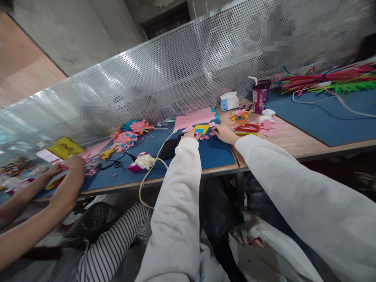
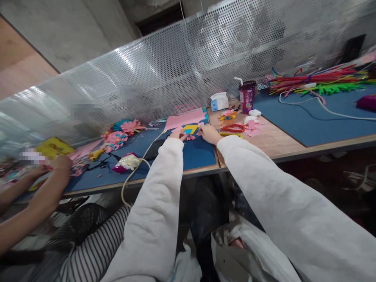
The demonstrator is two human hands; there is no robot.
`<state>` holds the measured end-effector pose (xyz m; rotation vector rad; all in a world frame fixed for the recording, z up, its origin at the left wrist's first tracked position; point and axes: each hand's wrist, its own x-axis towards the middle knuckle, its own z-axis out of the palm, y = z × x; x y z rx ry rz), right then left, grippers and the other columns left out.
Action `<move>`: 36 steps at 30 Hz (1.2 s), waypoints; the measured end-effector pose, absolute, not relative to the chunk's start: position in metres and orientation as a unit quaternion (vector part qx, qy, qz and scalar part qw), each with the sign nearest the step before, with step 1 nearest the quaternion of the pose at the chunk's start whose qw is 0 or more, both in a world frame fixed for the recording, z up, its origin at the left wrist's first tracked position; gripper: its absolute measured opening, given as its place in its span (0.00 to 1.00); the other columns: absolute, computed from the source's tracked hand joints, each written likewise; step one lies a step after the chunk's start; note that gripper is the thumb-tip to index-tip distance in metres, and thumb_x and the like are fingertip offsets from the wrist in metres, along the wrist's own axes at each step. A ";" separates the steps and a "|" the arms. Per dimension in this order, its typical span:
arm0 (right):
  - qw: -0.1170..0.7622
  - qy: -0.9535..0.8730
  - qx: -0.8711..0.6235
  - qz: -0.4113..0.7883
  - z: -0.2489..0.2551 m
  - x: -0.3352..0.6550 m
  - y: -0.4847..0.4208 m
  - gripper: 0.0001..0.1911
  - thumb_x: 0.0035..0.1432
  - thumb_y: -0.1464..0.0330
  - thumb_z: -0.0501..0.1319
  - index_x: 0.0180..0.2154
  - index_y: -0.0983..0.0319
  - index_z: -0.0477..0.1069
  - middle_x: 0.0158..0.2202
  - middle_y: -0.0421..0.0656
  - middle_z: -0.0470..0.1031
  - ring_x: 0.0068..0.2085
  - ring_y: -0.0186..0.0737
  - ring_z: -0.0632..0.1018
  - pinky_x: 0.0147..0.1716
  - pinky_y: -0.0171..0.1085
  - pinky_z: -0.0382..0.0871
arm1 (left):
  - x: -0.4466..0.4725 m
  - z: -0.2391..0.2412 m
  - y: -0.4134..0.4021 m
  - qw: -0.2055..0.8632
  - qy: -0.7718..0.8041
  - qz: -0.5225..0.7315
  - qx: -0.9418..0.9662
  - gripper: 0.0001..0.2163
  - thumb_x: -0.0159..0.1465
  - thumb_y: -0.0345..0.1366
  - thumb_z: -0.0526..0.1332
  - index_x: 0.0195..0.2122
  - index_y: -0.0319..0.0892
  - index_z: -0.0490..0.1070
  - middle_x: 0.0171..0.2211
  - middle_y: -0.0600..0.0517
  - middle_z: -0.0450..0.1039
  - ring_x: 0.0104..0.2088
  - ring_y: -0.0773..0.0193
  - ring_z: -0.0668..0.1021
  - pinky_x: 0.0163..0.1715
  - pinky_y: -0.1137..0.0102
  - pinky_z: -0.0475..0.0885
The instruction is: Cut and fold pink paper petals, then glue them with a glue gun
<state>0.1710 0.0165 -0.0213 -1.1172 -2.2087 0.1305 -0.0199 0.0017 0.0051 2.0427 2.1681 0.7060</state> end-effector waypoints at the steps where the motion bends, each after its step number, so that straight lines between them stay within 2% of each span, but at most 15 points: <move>1: 0.321 -0.846 -0.423 0.039 -0.021 0.171 0.017 0.07 0.60 0.75 0.53 0.34 0.66 0.70 0.36 0.51 0.76 0.41 0.46 0.72 0.42 0.40 0.63 | -0.020 0.004 0.003 0.055 0.708 0.237 0.663 0.12 0.51 0.43 0.67 0.26 0.39 0.71 0.33 0.43 0.75 0.43 0.49 0.76 0.49 0.53 0.65; 5: 0.309 -0.858 -0.411 0.012 -0.019 0.169 0.019 0.08 0.58 0.76 0.54 0.38 0.66 0.70 0.38 0.52 0.75 0.43 0.47 0.72 0.43 0.40 0.64 | -0.016 0.001 0.007 0.085 0.715 0.256 0.644 0.14 0.45 0.36 0.71 0.15 0.40 0.65 0.22 0.48 0.67 0.41 0.48 0.75 0.50 0.46 0.61; 9: 0.307 -0.863 -0.401 0.003 -0.019 0.166 0.019 0.09 0.57 0.76 0.54 0.40 0.68 0.70 0.39 0.53 0.75 0.44 0.47 0.72 0.43 0.40 0.64 | -0.013 0.001 0.005 0.085 0.699 0.271 0.656 0.14 0.47 0.34 0.68 0.13 0.41 0.62 0.19 0.51 0.63 0.41 0.49 0.74 0.50 0.49 0.62; 12: 0.311 -0.868 -0.388 -0.001 -0.022 0.164 0.019 0.11 0.58 0.75 0.54 0.42 0.68 0.69 0.40 0.52 0.75 0.43 0.47 0.73 0.43 0.40 0.65 | -0.009 0.002 0.000 0.046 0.712 0.190 0.675 0.10 0.53 0.38 0.65 0.19 0.41 0.66 0.24 0.49 0.69 0.42 0.49 0.75 0.51 0.52 0.63; 14: 0.308 -0.870 -0.385 -0.006 -0.023 0.163 0.019 0.12 0.58 0.75 0.53 0.44 0.68 0.69 0.40 0.52 0.74 0.43 0.47 0.73 0.44 0.40 0.65 | -0.005 0.004 -0.004 0.016 0.716 0.142 0.683 0.08 0.57 0.40 0.61 0.29 0.41 0.71 0.33 0.44 0.74 0.44 0.48 0.75 0.50 0.54 0.64; 15: 0.306 -0.870 -0.387 -0.007 -0.024 0.164 0.018 0.13 0.58 0.75 0.53 0.45 0.69 0.68 0.40 0.53 0.74 0.43 0.47 0.73 0.44 0.40 0.65 | -0.002 0.005 -0.006 -0.003 0.717 0.128 0.685 0.11 0.58 0.42 0.59 0.36 0.40 0.71 0.38 0.41 0.74 0.46 0.47 0.74 0.50 0.54 0.64; 17: 0.299 -0.870 -0.393 -0.003 -0.023 0.164 0.017 0.14 0.58 0.76 0.53 0.46 0.71 0.67 0.39 0.53 0.74 0.44 0.47 0.73 0.44 0.40 0.65 | 0.003 0.008 -0.011 -0.031 0.717 0.110 0.687 0.19 0.61 0.42 0.56 0.50 0.37 0.67 0.45 0.36 0.73 0.49 0.44 0.73 0.50 0.54 0.64; 18: 0.296 -0.871 -0.393 0.000 -0.023 0.164 0.016 0.15 0.58 0.76 0.53 0.46 0.71 0.67 0.39 0.53 0.75 0.44 0.48 0.73 0.44 0.40 0.65 | 0.005 0.010 -0.013 -0.036 0.717 0.095 0.689 0.21 0.62 0.42 0.55 0.53 0.36 0.64 0.47 0.35 0.72 0.50 0.44 0.73 0.50 0.55 0.64; 24: 0.300 -0.877 -0.375 -0.021 -0.025 0.165 0.017 0.14 0.58 0.73 0.53 0.46 0.70 0.67 0.39 0.55 0.74 0.44 0.49 0.73 0.43 0.41 0.65 | 0.015 0.013 -0.016 -0.047 0.704 0.050 0.707 0.19 0.64 0.39 0.51 0.51 0.32 0.66 0.46 0.31 0.71 0.50 0.42 0.73 0.49 0.54 0.65; 28: 0.296 -0.880 -0.370 -0.036 -0.028 0.165 0.018 0.14 0.57 0.75 0.52 0.45 0.71 0.68 0.39 0.55 0.75 0.44 0.50 0.72 0.44 0.42 0.65 | 0.016 0.017 -0.013 -0.006 0.727 0.026 0.686 0.18 0.63 0.34 0.50 0.52 0.31 0.66 0.48 0.30 0.71 0.50 0.43 0.74 0.47 0.56 0.67; 30: 0.294 -0.882 -0.366 -0.040 -0.030 0.166 0.018 0.14 0.57 0.75 0.52 0.44 0.70 0.68 0.40 0.55 0.74 0.44 0.50 0.72 0.43 0.43 0.65 | 0.012 0.024 -0.017 0.013 0.743 0.020 0.669 0.19 0.64 0.36 0.50 0.53 0.31 0.65 0.48 0.30 0.71 0.49 0.44 0.75 0.46 0.57 0.68; 33: 0.295 -0.887 -0.353 -0.042 -0.032 0.166 0.018 0.13 0.56 0.74 0.53 0.43 0.70 0.69 0.39 0.54 0.74 0.42 0.50 0.72 0.43 0.43 0.65 | -0.010 0.044 -0.034 0.033 0.712 0.092 0.695 0.19 0.64 0.41 0.52 0.53 0.39 0.67 0.46 0.38 0.75 0.47 0.48 0.76 0.45 0.61 0.69; 36: 0.297 -0.887 -0.351 -0.047 -0.033 0.166 0.019 0.13 0.55 0.75 0.53 0.42 0.70 0.69 0.39 0.53 0.74 0.41 0.50 0.72 0.42 0.43 0.65 | -0.060 0.073 -0.059 -0.022 0.705 0.213 0.676 0.16 0.61 0.42 0.56 0.48 0.44 0.72 0.42 0.46 0.77 0.43 0.54 0.78 0.43 0.65 0.69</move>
